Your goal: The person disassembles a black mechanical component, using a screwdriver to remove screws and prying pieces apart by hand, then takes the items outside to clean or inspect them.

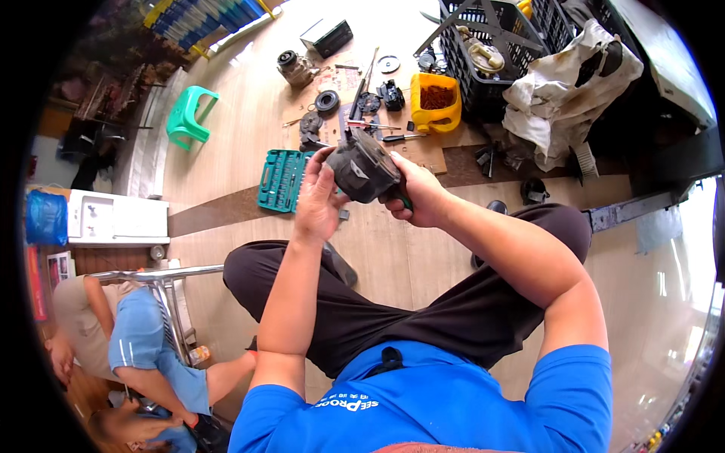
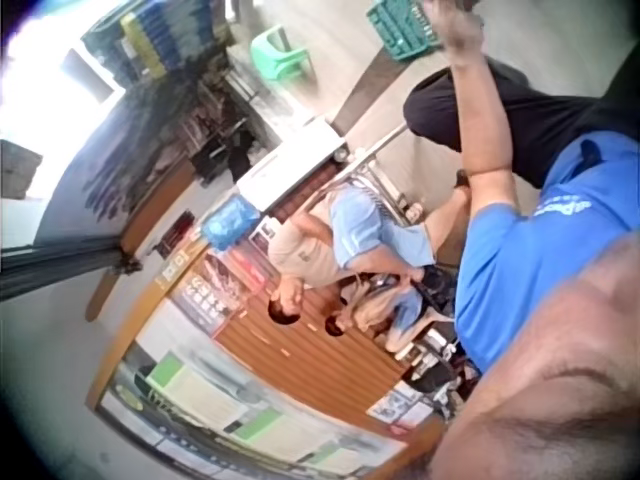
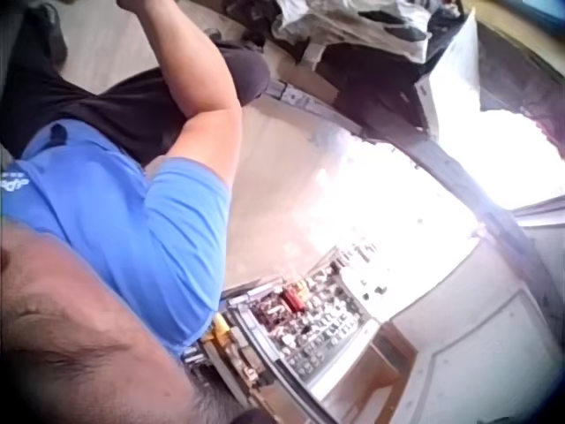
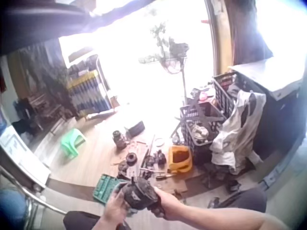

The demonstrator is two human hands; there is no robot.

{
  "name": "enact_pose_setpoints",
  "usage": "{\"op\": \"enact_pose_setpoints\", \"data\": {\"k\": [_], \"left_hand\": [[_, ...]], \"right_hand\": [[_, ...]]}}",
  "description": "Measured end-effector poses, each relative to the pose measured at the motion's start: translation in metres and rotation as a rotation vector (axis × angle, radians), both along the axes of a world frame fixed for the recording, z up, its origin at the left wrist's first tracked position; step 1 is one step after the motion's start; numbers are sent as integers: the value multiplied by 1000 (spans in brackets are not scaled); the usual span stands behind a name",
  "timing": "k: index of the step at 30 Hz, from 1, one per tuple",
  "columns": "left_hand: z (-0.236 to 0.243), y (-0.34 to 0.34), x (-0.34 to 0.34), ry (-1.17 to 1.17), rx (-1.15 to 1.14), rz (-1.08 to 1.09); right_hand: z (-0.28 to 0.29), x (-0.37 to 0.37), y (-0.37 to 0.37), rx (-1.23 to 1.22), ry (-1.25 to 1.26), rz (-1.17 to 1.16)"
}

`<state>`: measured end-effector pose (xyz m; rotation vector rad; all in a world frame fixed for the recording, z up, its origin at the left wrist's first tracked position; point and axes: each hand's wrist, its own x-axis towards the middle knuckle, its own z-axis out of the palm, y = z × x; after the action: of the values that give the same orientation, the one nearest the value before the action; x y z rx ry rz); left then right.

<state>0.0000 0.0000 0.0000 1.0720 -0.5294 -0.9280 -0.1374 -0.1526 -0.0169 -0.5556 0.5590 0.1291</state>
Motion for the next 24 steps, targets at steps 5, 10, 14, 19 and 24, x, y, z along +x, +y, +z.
{"op": "enact_pose_setpoints", "data": {"k": [5,10,14,19,24], "left_hand": [[-23,1,-9,259,85,18],[-20,-7,-22,342,166,152],[-31,4,-17,461,227,98],[-26,2,-14,624,318,184],[-19,4,-9,722,313,260]], "right_hand": [[-20,-1,7,30,176,27],[-19,9,-2,-98,327,109],[-7,22,-3,-227,384,326],[-33,30,-10,-377,468,380],[-47,27,-16,-463,393,294]]}}
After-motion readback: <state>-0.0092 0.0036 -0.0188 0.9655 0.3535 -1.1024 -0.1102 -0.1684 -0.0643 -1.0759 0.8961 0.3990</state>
